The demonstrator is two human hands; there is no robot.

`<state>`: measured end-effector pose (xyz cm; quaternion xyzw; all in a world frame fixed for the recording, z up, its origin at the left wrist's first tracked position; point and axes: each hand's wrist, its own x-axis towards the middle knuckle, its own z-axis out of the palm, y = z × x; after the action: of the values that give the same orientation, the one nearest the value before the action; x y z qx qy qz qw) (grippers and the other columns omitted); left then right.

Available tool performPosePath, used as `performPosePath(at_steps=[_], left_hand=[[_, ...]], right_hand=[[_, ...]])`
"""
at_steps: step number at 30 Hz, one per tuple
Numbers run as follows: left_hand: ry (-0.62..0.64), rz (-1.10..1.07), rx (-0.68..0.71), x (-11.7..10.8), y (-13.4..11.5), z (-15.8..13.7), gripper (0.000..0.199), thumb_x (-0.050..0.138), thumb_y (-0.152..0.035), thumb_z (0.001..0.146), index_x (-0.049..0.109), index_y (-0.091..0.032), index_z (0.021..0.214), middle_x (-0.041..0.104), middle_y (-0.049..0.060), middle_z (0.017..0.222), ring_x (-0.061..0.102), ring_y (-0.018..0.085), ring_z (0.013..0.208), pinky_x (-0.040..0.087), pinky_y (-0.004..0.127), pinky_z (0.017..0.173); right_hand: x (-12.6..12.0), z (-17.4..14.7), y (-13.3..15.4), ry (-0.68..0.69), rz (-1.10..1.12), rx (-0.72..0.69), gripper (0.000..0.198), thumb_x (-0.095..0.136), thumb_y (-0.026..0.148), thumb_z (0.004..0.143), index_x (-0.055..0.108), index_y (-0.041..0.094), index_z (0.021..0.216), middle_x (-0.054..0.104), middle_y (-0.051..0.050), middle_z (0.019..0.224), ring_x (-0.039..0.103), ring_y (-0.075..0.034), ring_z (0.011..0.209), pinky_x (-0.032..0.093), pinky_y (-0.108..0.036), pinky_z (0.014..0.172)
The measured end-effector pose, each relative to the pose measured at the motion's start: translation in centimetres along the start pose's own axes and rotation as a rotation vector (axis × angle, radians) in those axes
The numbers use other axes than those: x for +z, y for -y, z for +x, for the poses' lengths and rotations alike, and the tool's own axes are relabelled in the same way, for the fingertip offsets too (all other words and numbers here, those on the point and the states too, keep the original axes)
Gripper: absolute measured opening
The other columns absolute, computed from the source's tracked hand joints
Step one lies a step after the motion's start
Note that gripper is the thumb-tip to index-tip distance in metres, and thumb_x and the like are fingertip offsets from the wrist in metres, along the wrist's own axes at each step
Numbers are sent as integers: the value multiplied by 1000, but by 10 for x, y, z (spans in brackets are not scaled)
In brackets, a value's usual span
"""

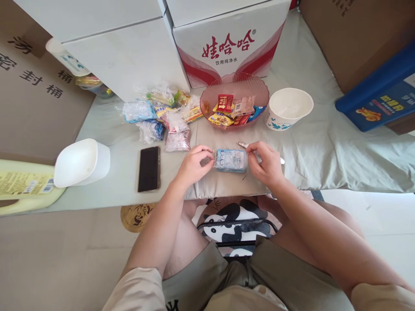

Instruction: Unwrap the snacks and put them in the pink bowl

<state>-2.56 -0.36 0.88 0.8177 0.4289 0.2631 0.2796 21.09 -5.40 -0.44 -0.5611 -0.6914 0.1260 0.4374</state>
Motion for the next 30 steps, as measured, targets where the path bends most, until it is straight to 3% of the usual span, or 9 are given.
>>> performPosePath(at_steps=[6,11,14,16,18,20,24,27,30], left_hand=[[-84,-105,38,-6,-3,-4,12,58,-23,82,60,-18,72,69,3,75,62,14,69,48,26,68],[172,-210,-132,-8,-3,-7,26,52,-33,88,65,-17,72,67,1,64,61,12,53,44,22,52],[34,-89,-136,-8,-1,-5,26,52,-35,89,68,-17,79,69,2,70,66,14,63,50,25,61],[-47,42,-52,-8,0,-4,20,63,-34,83,70,-18,92,73,6,93,69,20,88,53,31,82],[26,113,7,-8,1,-3,34,73,-31,75,70,-20,107,67,10,123,62,25,116,47,38,103],[150,107,-10,-7,2,-3,43,74,-31,73,67,-22,115,62,10,133,58,26,123,44,39,107],[192,50,-143,-2,-2,-4,25,65,-31,81,68,-20,103,72,4,101,66,19,89,50,31,84],[162,-14,-235,5,-9,-3,21,64,-35,81,66,-19,94,69,0,82,61,15,72,47,27,70],[162,-158,-296,13,-14,-1,27,66,-42,79,62,-18,90,64,-2,74,57,12,66,45,24,64]], right_hand=[[-11,2,2,55,29,113,17,45,23,86,61,21,82,56,1,57,52,-15,54,39,-28,59],[-11,3,0,428,-53,101,28,47,33,90,71,19,87,60,0,55,51,-14,51,32,-27,55],[-9,0,-2,570,-170,15,27,49,33,89,74,22,87,65,-1,60,52,-14,54,27,-28,55],[-9,-2,-2,611,-212,-55,22,55,33,87,74,23,92,67,-1,64,53,-15,57,27,-28,57],[-10,-5,-3,621,-229,-159,19,62,33,84,74,23,95,69,-2,72,56,-17,67,29,-30,63],[-13,-6,-3,597,-242,-257,16,67,34,82,73,23,92,70,-4,81,58,-20,79,31,-32,70],[-14,-10,3,462,-262,-308,23,58,40,92,72,22,87,69,-6,88,56,-22,85,33,-35,76],[-8,-13,12,353,-278,-239,27,48,35,97,69,20,91,69,-7,90,57,-21,84,37,-35,76],[0,-14,17,312,-308,-134,23,55,36,92,67,19,103,68,-9,103,59,-24,92,41,-35,81]])
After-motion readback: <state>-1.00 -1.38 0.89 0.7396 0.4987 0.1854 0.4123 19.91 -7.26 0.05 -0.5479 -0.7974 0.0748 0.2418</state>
